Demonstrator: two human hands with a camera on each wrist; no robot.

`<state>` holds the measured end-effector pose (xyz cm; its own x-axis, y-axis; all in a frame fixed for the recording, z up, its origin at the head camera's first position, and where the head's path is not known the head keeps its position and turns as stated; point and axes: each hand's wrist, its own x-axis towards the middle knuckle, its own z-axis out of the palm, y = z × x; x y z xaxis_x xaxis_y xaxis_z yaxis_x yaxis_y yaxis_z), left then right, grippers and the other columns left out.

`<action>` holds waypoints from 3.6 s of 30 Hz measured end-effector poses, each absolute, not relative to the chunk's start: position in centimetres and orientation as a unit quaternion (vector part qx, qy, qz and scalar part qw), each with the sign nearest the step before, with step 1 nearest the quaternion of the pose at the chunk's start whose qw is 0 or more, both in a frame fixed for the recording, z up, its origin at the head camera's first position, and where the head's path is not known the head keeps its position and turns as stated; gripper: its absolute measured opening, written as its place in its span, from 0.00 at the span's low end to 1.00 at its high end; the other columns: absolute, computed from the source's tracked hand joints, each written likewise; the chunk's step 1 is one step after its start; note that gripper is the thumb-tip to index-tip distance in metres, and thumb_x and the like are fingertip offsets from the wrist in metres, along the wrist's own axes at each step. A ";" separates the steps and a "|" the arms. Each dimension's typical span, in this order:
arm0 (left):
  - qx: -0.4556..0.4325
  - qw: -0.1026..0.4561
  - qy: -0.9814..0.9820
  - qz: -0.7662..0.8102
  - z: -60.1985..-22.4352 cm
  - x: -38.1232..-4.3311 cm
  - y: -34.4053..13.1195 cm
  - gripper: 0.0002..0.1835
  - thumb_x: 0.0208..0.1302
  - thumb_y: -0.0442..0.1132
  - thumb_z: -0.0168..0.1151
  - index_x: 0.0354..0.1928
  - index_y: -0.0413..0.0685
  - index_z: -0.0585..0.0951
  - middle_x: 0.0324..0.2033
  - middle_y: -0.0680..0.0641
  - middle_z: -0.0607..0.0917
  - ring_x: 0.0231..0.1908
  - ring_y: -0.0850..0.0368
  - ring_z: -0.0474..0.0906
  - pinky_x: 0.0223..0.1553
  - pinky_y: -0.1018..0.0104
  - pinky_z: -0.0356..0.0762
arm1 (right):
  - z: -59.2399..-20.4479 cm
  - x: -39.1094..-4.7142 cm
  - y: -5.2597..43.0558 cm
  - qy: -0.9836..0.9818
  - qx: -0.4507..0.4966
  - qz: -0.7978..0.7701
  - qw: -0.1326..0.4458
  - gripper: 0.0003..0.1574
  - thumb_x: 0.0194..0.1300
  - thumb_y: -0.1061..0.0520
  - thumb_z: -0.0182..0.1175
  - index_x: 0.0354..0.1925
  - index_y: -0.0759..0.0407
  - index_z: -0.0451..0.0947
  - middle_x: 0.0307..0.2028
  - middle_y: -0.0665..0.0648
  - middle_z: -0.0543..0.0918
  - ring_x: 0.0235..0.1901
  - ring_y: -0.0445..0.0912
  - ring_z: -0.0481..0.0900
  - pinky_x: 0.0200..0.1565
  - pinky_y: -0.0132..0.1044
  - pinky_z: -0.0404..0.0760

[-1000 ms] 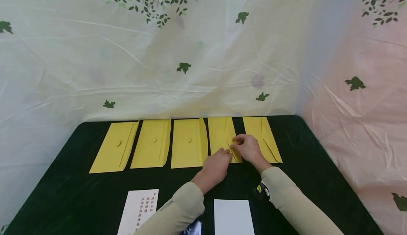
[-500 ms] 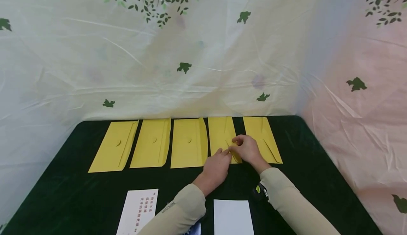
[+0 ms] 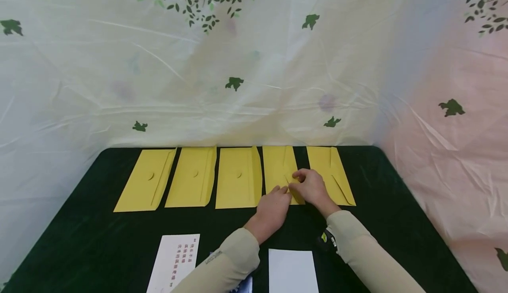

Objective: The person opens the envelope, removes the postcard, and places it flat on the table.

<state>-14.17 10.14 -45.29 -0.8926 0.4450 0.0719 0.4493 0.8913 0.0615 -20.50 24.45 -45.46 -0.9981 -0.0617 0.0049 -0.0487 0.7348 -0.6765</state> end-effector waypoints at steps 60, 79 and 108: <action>-0.234 0.031 -0.970 -0.050 -45.3 -14.8 10.3 0.08 0.70 0.36 0.64 0.48 0.48 0.87 0.54 0.48 0.85 0.42 0.55 0.80 0.43 0.63 0.85 | -44.9 -20.1 26.6 0.899 -0.049 -0.434 0.029 0.15 0.72 0.58 0.61 0.52 0.64 0.81 0.45 0.61 0.84 0.39 0.50 0.83 0.40 0.40 0.86; -0.232 0.040 -0.971 -0.041 -45.2 -14.4 10.6 0.08 0.69 0.35 0.65 0.47 0.48 0.87 0.53 0.48 0.85 0.42 0.55 0.80 0.39 0.64 0.85 | -43.8 -19.8 28.0 0.902 -0.074 -0.425 -0.027 0.19 0.68 0.68 0.62 0.57 0.63 0.79 0.45 0.64 0.82 0.42 0.57 0.82 0.45 0.50 0.85; -0.226 0.034 -0.973 -0.039 -45.1 -14.3 10.8 0.07 0.69 0.36 0.65 0.46 0.48 0.87 0.52 0.48 0.85 0.41 0.55 0.80 0.39 0.63 0.85 | -42.2 -21.0 28.1 0.797 0.094 -0.582 0.134 0.29 0.73 0.58 0.60 0.65 0.72 0.69 0.50 0.69 0.84 0.33 0.47 0.89 0.37 0.39 0.87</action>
<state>-14.28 10.75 -45.15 -0.8960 0.4363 0.0830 0.4415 0.8953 0.0600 -21.04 28.10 -42.17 -0.9466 -0.0065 -0.3223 0.3049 0.3058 -0.9019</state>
